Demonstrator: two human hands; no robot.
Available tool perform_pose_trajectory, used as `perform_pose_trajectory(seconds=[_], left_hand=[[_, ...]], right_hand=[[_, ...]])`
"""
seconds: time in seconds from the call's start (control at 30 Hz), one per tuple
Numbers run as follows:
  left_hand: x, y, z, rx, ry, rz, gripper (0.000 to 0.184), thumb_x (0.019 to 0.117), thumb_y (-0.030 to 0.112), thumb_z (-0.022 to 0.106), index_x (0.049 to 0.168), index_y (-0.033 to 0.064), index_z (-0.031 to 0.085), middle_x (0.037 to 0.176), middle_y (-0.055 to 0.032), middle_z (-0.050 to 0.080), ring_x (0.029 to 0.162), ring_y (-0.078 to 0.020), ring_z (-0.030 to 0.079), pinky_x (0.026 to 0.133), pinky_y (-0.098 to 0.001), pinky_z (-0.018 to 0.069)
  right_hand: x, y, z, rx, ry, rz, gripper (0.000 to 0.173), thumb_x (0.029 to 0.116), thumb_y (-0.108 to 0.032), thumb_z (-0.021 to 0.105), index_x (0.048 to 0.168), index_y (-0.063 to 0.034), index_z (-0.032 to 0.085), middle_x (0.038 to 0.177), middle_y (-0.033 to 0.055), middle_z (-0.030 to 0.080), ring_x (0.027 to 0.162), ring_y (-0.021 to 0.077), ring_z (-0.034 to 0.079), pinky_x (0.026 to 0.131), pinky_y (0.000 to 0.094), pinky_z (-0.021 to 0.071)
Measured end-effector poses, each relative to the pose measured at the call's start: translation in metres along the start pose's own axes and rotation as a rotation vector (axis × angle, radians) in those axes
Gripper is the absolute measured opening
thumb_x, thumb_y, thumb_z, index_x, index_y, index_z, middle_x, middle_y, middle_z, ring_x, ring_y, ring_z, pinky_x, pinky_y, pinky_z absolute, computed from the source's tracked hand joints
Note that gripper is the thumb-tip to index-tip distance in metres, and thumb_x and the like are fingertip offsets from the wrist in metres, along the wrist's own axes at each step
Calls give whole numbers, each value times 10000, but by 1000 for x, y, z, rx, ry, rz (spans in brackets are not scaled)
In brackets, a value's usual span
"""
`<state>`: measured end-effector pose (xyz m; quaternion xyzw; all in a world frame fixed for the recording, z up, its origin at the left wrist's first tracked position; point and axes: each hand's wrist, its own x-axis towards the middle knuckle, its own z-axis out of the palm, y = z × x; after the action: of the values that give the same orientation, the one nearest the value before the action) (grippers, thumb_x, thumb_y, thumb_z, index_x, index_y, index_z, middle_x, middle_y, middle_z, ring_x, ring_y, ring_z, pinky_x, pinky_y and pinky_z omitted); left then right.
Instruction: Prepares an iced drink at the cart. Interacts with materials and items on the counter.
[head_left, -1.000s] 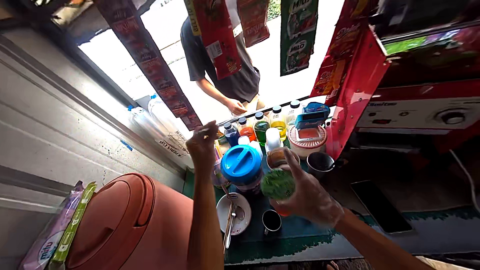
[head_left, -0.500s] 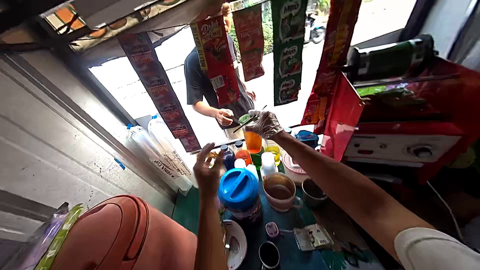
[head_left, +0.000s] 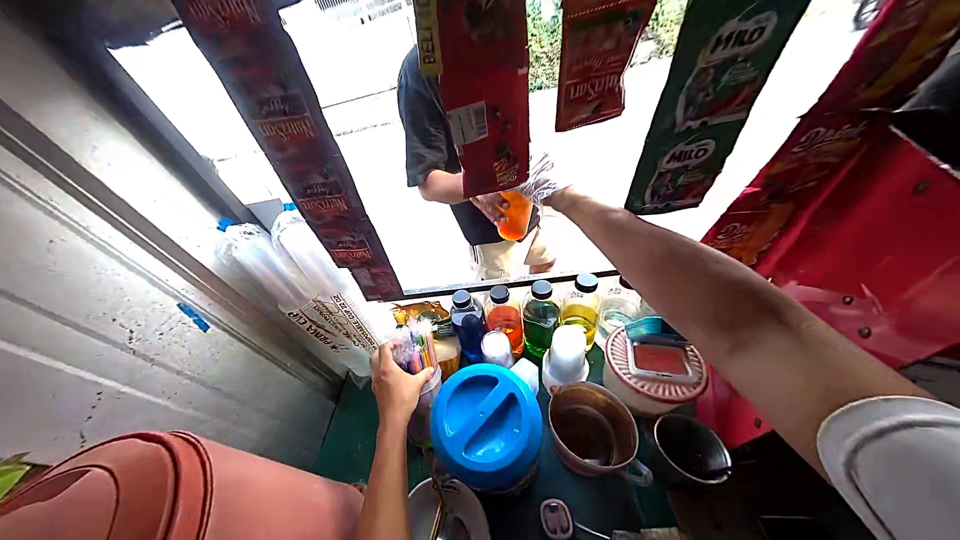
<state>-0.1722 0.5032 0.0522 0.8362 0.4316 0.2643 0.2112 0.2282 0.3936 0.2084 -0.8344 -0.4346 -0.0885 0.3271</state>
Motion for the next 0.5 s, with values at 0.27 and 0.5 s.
perform_pose_trajectory(seconds=[0.27,0.5], left_hand=[[-47,-29,1,-129,234,39,836,549,241,991,1210,-78,591,1307,-319,555,1220,-418,570,1030,-513,487],[-63,-54,-2,-182,220,24,898,557,299,991,1272,-45,572,1371,-295,534,1279,-371,545,1071,-460,473]], right_hand=[[-11,-29,-38,26,-111,89,397,956,-255,698,1209,47,650,1238,300,636,1208,459,589,1010,654,437],[41,56,20,39,-37,109,689,675,-557,861,1161,-98,693,1179,206,676,1157,387,617,988,662,451]])
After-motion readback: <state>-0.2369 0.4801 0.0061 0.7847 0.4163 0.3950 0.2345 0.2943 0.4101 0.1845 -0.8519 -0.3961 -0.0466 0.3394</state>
